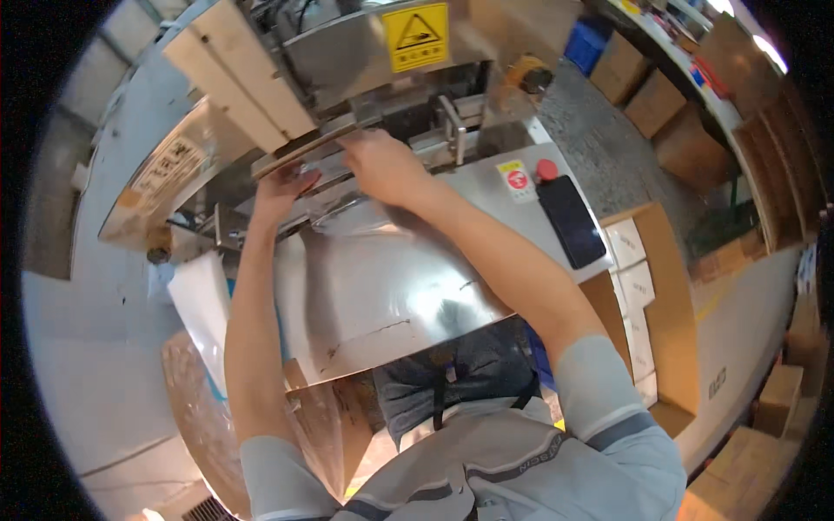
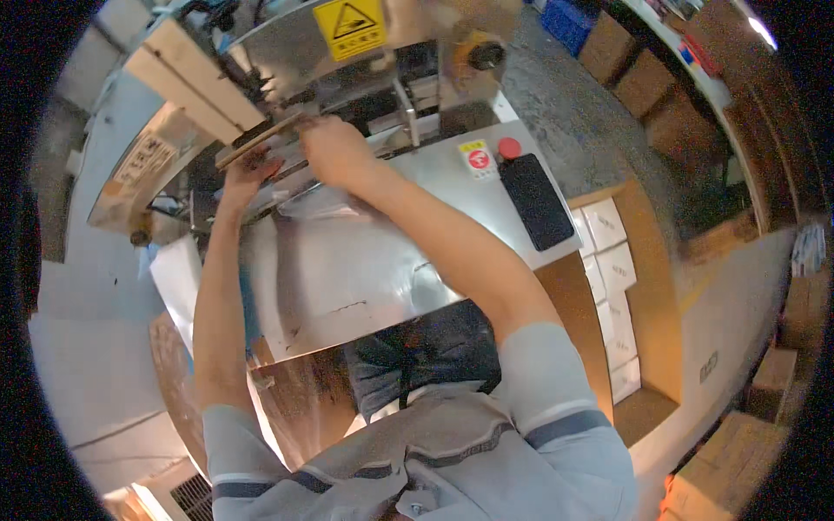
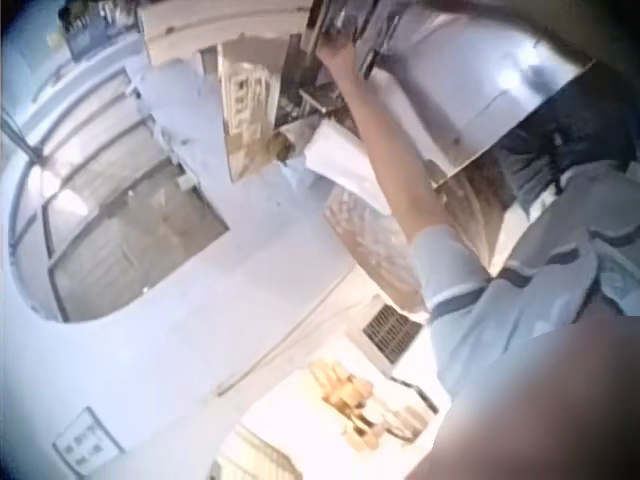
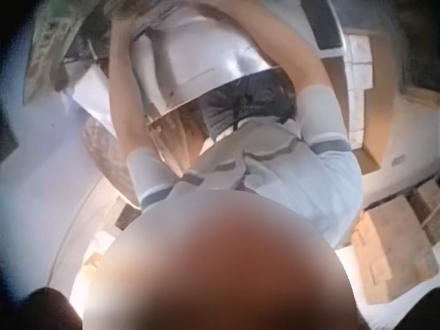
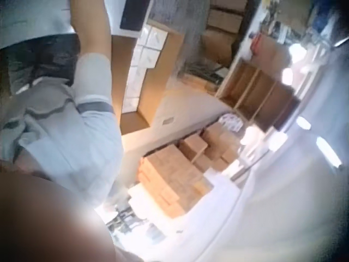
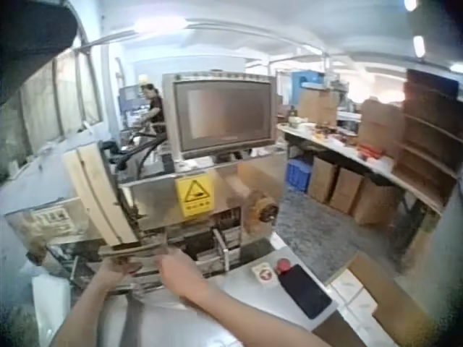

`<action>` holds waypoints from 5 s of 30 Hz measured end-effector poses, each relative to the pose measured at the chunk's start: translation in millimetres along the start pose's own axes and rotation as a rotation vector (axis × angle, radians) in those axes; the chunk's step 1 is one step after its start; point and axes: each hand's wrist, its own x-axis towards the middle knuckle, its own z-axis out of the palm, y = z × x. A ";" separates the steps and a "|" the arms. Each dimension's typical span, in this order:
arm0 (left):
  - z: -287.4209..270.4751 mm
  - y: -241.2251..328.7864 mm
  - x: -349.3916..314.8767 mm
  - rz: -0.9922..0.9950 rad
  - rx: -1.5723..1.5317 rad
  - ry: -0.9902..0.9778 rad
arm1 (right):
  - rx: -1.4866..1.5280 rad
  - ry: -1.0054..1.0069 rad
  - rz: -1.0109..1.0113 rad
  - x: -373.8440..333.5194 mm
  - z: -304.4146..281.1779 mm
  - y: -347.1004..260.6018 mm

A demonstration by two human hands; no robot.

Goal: The recorder is placing small white boxes into plastic bags, using a heat-sealing machine to seal them, and then organizing them into a shipping carton.

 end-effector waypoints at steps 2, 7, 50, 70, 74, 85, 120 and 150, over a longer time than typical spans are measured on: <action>-30.9 -10.2 -7.5 0.224 0.373 0.149 | -0.105 -0.079 -0.100 0.2 24.0 -30.2; 86.2 36.0 -98.1 0.433 0.975 0.247 | -0.372 -0.094 -0.106 -19.8 42.2 8.8; 135.9 62.5 -119.3 0.447 1.520 -0.519 | -0.502 -0.685 -0.177 40.4 3.4 -3.8; 50.4 23.0 -93.6 -0.540 -0.299 0.030 | -0.399 -0.575 -0.214 39.3 8.8 8.1; 41.3 29.8 -131.5 -0.534 0.015 0.022 | -0.388 -0.522 -0.275 36.6 11.4 11.4; 121.3 47.7 -253.5 0.240 1.006 0.249 | -0.534 -0.537 -0.159 19.5 9.6 -9.8; 120.0 47.9 -263.3 0.193 0.714 0.581 | -0.426 -0.416 -0.078 34.3 -2.7 -23.9; 65.8 33.0 -147.6 -0.266 0.114 0.409 | 0.315 0.104 0.243 -108.8 24.8 8.7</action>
